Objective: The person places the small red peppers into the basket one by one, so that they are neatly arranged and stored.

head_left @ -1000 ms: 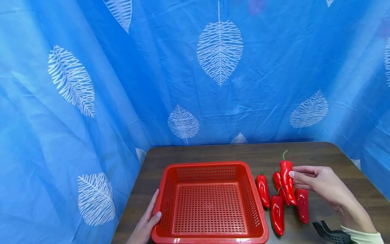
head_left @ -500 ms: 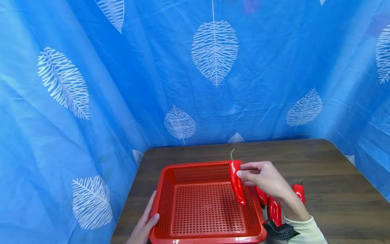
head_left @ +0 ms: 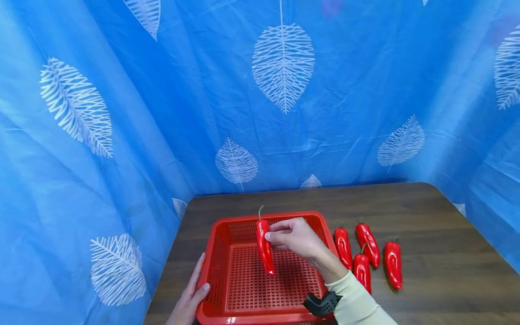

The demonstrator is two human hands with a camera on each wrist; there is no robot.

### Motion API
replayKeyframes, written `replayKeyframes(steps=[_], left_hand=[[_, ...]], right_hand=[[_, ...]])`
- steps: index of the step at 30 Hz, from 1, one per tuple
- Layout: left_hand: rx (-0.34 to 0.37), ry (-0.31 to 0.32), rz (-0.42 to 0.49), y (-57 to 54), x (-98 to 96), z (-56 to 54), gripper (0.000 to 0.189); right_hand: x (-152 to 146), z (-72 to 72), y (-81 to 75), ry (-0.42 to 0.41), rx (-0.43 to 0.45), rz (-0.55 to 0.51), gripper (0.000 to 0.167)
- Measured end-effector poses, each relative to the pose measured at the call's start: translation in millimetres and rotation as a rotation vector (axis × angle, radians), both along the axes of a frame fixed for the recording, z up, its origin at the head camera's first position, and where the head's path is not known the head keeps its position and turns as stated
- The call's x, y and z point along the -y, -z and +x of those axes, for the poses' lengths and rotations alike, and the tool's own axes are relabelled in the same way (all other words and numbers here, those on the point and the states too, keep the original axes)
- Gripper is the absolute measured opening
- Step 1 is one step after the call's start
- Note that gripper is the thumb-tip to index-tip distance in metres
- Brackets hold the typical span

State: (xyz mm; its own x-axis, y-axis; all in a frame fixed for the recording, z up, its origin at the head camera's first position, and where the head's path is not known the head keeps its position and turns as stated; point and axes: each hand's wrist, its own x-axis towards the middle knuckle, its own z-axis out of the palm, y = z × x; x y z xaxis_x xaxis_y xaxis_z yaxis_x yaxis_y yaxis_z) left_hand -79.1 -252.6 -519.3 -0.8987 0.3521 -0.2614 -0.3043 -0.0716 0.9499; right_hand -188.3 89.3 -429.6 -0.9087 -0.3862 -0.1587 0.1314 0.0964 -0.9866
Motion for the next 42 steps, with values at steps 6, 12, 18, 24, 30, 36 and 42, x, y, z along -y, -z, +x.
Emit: replayKeyframes(steps=[6, 12, 18, 24, 30, 36, 42], left_hand=[[0.044, -0.017, -0.030, -1.7, -0.2, -1.0, 0.083], [0.016, -0.061, -0.088, -0.9, -5.6, -1.8, 0.084], [0.003, -0.063, -0.113, -0.6, -8.1, -3.1, 0.084], [0.010, -0.047, -0.111, -0.7, -6.1, -3.5, 0.084], [-0.012, -0.018, -0.107, -1.0, -5.1, -5.8, 0.082], [-0.037, 0.001, -0.091, 1.0, -4.9, -5.6, 0.081], [0.003, -0.008, -0.086, 0.6, -4.6, -6.2, 0.083]], right_hand=[[42, -0.5, 24.9, -0.065, 0.077, -0.034, 0.036], [68, 1.4, 36.9, -0.064, 0.133, 0.007, 0.026], [81, -1.6, 47.6, -0.049, 0.236, 0.003, 0.019], [91, 0.3, 57.2, -0.052, 0.263, 0.029, 0.014], [103, 7.3, 57.4, -0.034, 0.252, 0.124, 0.010], [110, 11.0, 65.0, -0.062, 0.268, 0.168, 0.010], [111, 11.8, 69.5, -0.080, 0.273, 0.177, 0.010]])
